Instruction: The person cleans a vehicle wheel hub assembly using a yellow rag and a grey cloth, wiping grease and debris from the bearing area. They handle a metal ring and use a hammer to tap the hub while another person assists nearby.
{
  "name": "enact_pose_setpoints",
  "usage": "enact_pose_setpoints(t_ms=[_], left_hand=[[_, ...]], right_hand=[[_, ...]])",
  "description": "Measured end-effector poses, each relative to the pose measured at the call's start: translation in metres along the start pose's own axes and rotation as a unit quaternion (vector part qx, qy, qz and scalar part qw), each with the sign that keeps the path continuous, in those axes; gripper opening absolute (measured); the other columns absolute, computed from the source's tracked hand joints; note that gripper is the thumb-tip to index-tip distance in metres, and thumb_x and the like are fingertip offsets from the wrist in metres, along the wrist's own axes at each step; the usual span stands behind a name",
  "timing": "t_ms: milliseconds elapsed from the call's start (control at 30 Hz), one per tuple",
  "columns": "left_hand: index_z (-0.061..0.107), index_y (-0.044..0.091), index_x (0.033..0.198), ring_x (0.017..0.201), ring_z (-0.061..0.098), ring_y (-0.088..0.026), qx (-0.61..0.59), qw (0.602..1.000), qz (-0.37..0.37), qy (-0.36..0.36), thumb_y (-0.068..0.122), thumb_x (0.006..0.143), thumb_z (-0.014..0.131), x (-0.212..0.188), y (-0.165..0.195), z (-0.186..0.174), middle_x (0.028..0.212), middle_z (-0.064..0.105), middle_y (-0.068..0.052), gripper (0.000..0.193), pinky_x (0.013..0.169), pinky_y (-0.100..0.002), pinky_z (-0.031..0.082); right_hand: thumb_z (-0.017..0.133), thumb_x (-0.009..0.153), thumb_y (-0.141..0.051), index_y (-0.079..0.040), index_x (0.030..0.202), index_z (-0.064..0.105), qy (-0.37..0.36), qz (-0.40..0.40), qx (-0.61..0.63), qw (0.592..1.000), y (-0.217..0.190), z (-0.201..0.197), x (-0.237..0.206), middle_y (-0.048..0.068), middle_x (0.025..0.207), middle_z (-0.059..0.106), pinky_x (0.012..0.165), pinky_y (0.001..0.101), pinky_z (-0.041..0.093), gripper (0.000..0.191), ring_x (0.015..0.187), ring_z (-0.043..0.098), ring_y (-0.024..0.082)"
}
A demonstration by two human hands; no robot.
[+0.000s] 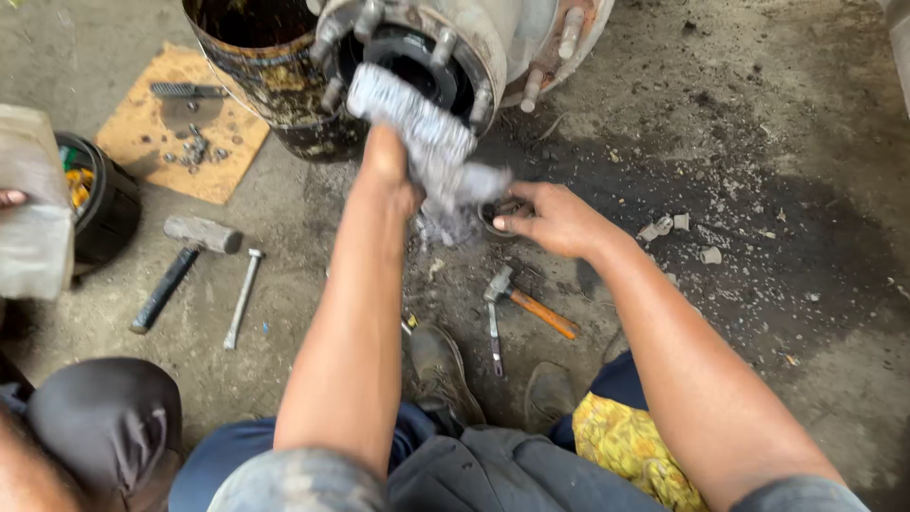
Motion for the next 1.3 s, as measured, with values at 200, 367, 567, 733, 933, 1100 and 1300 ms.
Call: enact_pose_setpoints(t_ms=[200,367,567,733,933,1100,1300], left_hand=[[0.035,-0.009,0.138,0.128,0.049,-0.046,0.477,0.751,0.423,0.174,0.016,0.073,0.084,-0.021,0.007,0.023,0.136,0.047,-0.034,0.085,0.114,-0.052,0.036],[0.033,-0.009,0.138,0.12,0.05,-0.049,0.618,0.641,0.401,0.215,0.016,0.074,0.084,-0.014,0.012,0.042,0.132,0.045,-0.033,0.085,0.109,-0.051,0.042],[0.028,-0.012,0.141,0.119,0.05,-0.048,0.619,0.657,0.335,0.271,0.024,0.079,0.081,0.006,0.021,0.044,0.129,0.045,-0.035,0.089,0.103,-0.051,0.044],[0.017,-0.013,0.151,0.132,0.045,-0.05,0.523,0.721,0.361,0.275,0.017,0.094,0.074,0.012,0.021,0.045,0.142,0.04,-0.037,0.086,0.116,-0.058,0.034],[0.01,-0.014,0.148,0.143,0.021,-0.059,0.527,0.761,0.296,0.234,0.019,0.078,0.081,0.009,0.001,0.048,0.152,0.016,-0.042,0.105,0.12,-0.057,0.022],[0.011,-0.014,0.149,0.136,0.032,-0.058,0.597,0.673,0.377,0.22,0.024,0.075,0.083,0.02,-0.006,0.027,0.15,0.022,-0.043,0.11,0.117,-0.057,0.034],[0.017,-0.001,0.151,0.129,0.042,-0.05,0.656,0.55,0.477,0.2,0.032,0.072,0.089,0.029,-0.001,-0.002,0.146,0.03,-0.038,0.111,0.114,-0.053,0.043]], right_hand=[[0.073,0.088,-0.038,-0.009,0.128,0.067,-0.03,-0.011,-0.023,0.999,-0.008,0.0,-0.01,0.016,0.099,0.077,0.085,0.0402,0.056,0.049,0.093,0.074,0.026],[0.074,0.087,-0.038,-0.008,0.127,0.067,-0.024,0.016,-0.023,0.999,-0.005,-0.005,-0.014,0.015,0.099,0.078,0.086,0.0403,0.056,0.049,0.095,0.074,0.026],[0.073,0.088,-0.04,-0.009,0.128,0.067,-0.035,0.031,-0.043,0.998,0.002,-0.003,-0.016,0.017,0.101,0.077,0.087,0.0411,0.056,0.051,0.097,0.074,0.028],[0.075,0.087,-0.04,-0.007,0.127,0.067,-0.024,-0.002,-0.016,1.0,-0.009,0.002,-0.008,0.018,0.108,0.075,0.088,0.041,0.056,0.053,0.101,0.074,0.028],[0.073,0.087,-0.04,-0.008,0.127,0.067,-0.054,0.019,-0.032,0.998,-0.013,0.003,-0.011,0.018,0.112,0.076,0.091,0.0417,0.056,0.051,0.106,0.074,0.028],[0.072,0.088,-0.04,-0.008,0.129,0.066,-0.039,0.025,-0.047,0.998,-0.008,-0.002,-0.022,0.018,0.114,0.074,0.091,0.0426,0.055,0.051,0.107,0.072,0.029],[0.071,0.089,-0.04,-0.011,0.131,0.064,-0.053,0.048,-0.048,0.996,-0.011,-0.005,-0.024,0.016,0.116,0.074,0.092,0.0435,0.054,0.052,0.107,0.071,0.029]])
Point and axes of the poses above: each hand's wrist, its own x-axis towards the middle knuckle, its own z-axis out of the palm, y = z × x, the point moved 1 cm from there along x, towards the middle knuckle
